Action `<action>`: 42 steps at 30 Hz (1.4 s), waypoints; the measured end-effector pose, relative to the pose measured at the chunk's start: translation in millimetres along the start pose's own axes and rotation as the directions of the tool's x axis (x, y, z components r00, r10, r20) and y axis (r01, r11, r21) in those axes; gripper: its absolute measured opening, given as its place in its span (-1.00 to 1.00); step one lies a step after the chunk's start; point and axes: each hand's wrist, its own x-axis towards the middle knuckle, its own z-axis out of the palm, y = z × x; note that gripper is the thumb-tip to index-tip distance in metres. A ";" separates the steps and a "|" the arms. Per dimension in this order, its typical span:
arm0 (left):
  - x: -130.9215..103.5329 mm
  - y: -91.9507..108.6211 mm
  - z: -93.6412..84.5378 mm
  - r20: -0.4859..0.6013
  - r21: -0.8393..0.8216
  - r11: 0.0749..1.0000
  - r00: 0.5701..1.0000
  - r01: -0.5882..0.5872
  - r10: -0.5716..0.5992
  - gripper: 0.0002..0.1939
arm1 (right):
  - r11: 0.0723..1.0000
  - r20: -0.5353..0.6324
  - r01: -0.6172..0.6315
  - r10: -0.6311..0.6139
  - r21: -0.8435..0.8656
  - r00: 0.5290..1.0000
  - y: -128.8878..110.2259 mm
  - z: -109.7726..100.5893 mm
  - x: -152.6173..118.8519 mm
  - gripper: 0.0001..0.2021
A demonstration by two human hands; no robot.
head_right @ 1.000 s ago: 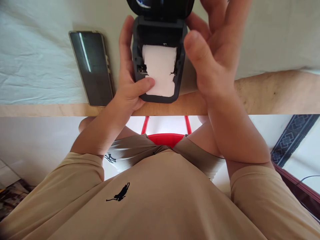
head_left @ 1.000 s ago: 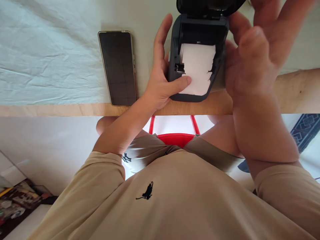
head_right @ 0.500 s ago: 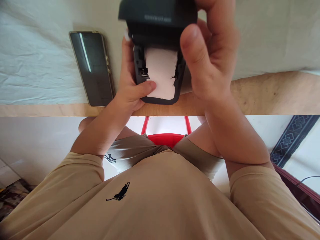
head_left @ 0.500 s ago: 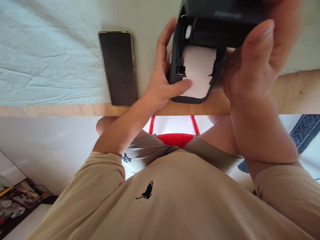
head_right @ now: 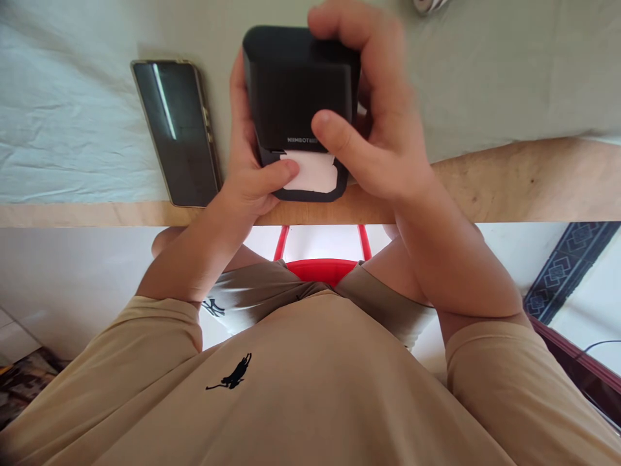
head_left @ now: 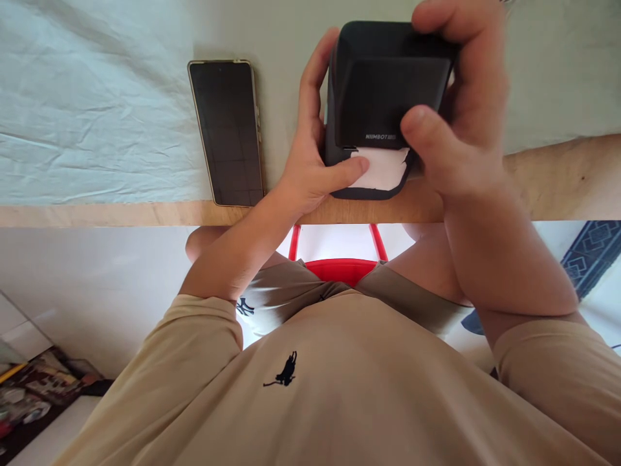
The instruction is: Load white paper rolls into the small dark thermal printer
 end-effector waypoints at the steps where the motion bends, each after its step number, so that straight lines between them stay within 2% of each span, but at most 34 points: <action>1: -0.8 2.1 2.0 -0.071 -0.072 0.997 0.997 0.021 -0.027 -0.45 | 0.999 0.019 0.029 -0.028 -0.024 0.999 -0.2 1.0 0.5 -0.50; 3: 0.1 2.9 7.5 -0.119 -0.277 0.961 0.993 -0.014 -0.020 -0.48 | 0.994 0.046 0.080 -0.076 -0.078 0.996 0.4 2.3 1.7 -0.51; 4: 1.6 2.0 10.4 -0.106 -0.366 0.930 0.994 -0.040 0.001 -0.48 | 0.993 0.055 0.081 -0.076 -0.083 0.996 0.9 2.6 2.2 -0.51; 6: 5.3 -0.9 14.3 -0.060 -0.472 0.879 0.997 -0.071 0.048 -0.60 | 0.995 0.057 0.070 -0.066 -0.072 0.996 1.7 2.6 2.7 -0.51; 8: 8.3 -3.8 14.5 -0.100 -0.515 0.854 0.995 -0.077 0.029 -0.68 | 0.997 0.055 0.053 -0.050 -0.052 0.997 1.7 2.2 2.8 -0.51; 10: 9.7 -6.5 11.0 -0.159 -0.515 0.854 0.987 -0.077 -0.007 -0.55 | 0.998 0.060 0.042 -0.039 -0.049 0.997 1.4 1.9 2.9 -0.49; 11: 10.1 -7.9 8.3 -0.090 -0.498 0.867 0.996 -0.031 -0.017 -0.54 | 0.998 0.063 0.040 -0.036 -0.052 0.997 1.3 1.7 3.0 -0.48; 12: 10.3 -9.5 5.6 -0.058 -0.453 0.890 0.998 -0.051 0.028 -0.61 | 0.997 0.064 0.040 -0.036 -0.059 0.997 1.3 1.7 3.2 -0.48; 14: 10.8 -12.4 1.6 0.014 -0.415 0.907 0.997 -0.063 0.076 -0.50 | 0.996 0.061 0.041 -0.037 -0.073 0.997 1.6 1.5 3.3 -0.48; 16: 11.5 -13.5 0.7 0.068 -0.402 0.913 0.991 -0.076 0.113 -0.60 | 0.995 0.049 0.047 -0.043 -0.087 0.998 2.1 1.4 2.9 -0.49; 19: 13.1 -11.7 3.7 0.071 -0.474 0.881 0.996 -0.014 0.054 -0.75 | 0.997 0.034 0.025 -0.023 -0.067 0.999 2.2 1.3 1.0 -0.52; 22: 16.3 -13.0 4.9 0.108 -0.516 0.854 0.994 0.067 -0.012 -0.67 | 0.999 0.028 -0.008 0.010 -0.041 1.000 1.3 1.8 -1.7 -0.53; 24: 19.3 -18.7 2.7 0.100 -0.495 0.866 0.995 0.073 -0.027 -0.67 | 0.998 -0.011 0.016 -0.017 -0.061 1.000 0.6 2.3 -3.0 -0.51; 27: 22.5 -28.2 -2.0 0.108 -0.459 0.887 0.994 0.039 0.012 -0.65 | 0.997 -0.048 0.047 -0.050 -0.057 0.998 0.2 2.3 -3.5 -0.48; 29: 21.9 -29.7 -3.5 0.122 -0.444 0.894 0.993 0.054 0.001 -0.63 | 0.997 -0.028 0.057 -0.058 -0.046 0.998 0.6 1.3 -2.8 -0.49; 35: 18.0 -24.2 -2.5 0.068 -0.478 0.873 0.995 0.100 -0.076 -0.68 | 0.988 0.033 0.124 -0.122 -0.092 0.992 3.0 -1.1 -1.1 -0.50; 39: 19.5 -26.6 -2.2 0.102 -0.515 0.852 0.994 0.093 -0.046 -0.68 | 0.985 0.047 0.138 -0.134 -0.103 0.990 4.6 -1.4 -0.6 -0.49; 42: 18.3 -23.7 -0.3 0.062 -0.538 0.841 0.998 0.055 -0.026 -0.73 | 0.982 0.064 0.151 -0.144 -0.113 0.987 6.2 -3.3 0.3 -0.46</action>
